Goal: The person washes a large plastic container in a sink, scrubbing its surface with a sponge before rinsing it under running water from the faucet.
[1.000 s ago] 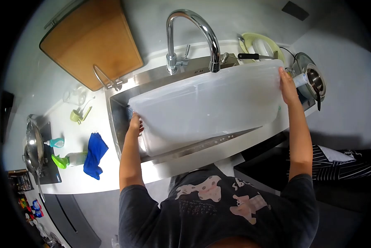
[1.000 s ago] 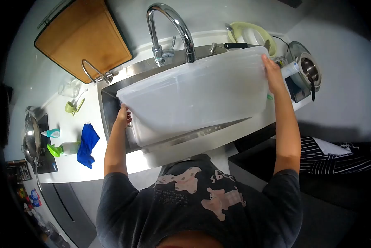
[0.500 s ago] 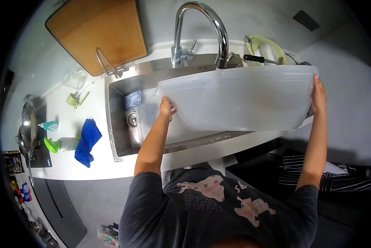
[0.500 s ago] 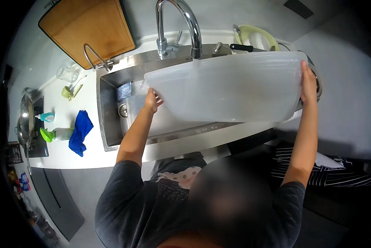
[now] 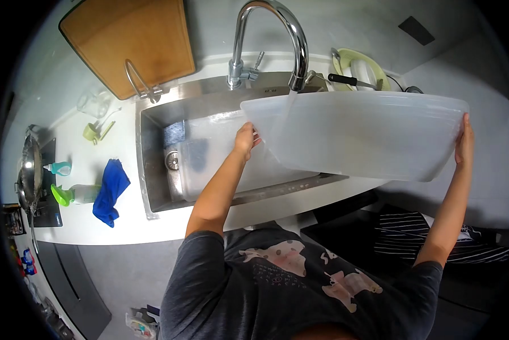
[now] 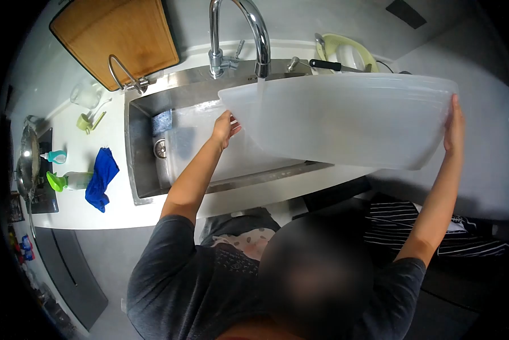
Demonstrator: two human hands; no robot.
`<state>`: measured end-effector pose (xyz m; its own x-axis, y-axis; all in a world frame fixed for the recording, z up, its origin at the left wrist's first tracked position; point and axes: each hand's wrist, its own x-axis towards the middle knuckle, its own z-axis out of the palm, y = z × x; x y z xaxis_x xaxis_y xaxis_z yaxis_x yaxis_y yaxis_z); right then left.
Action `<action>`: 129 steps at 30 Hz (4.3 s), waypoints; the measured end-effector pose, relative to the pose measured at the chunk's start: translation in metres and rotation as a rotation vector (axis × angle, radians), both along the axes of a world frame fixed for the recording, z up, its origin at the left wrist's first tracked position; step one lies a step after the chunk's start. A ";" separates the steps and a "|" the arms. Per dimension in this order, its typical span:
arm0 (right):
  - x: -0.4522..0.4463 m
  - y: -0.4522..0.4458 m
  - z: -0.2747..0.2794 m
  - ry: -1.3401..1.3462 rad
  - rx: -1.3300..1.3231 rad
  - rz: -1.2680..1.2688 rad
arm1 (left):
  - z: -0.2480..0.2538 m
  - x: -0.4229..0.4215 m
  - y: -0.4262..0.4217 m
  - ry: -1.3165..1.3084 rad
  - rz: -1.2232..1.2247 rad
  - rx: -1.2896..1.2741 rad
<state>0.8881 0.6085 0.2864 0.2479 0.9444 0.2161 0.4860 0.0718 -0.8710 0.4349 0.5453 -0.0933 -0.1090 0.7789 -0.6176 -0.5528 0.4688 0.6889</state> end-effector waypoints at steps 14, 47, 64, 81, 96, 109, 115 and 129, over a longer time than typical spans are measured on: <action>0.078 -0.025 0.008 0.194 0.073 -0.042 | 0.035 0.012 -0.009 0.260 -0.236 0.313; 0.007 0.012 -0.174 0.447 -0.043 0.103 | 0.056 -0.142 -0.055 0.717 -0.025 0.239; -0.146 0.028 -0.272 0.746 -0.229 0.236 | 0.125 -0.246 -0.148 0.978 0.115 0.087; -0.253 0.005 -0.369 0.992 -0.496 0.266 | 0.243 -0.295 -0.211 1.318 0.132 0.004; -0.388 -0.003 -0.328 0.622 -0.279 -0.251 | 0.328 -0.303 -0.234 1.633 0.244 -0.003; -0.293 0.011 -0.380 0.713 -0.484 0.205 | 0.278 -0.284 -0.210 1.333 0.218 0.026; -0.232 -0.007 -0.357 0.694 -0.757 0.292 | 0.245 -0.262 -0.173 1.216 0.207 -0.004; -0.149 0.017 -0.287 0.584 -0.297 -0.051 | 0.130 -0.242 -0.085 0.933 0.123 0.040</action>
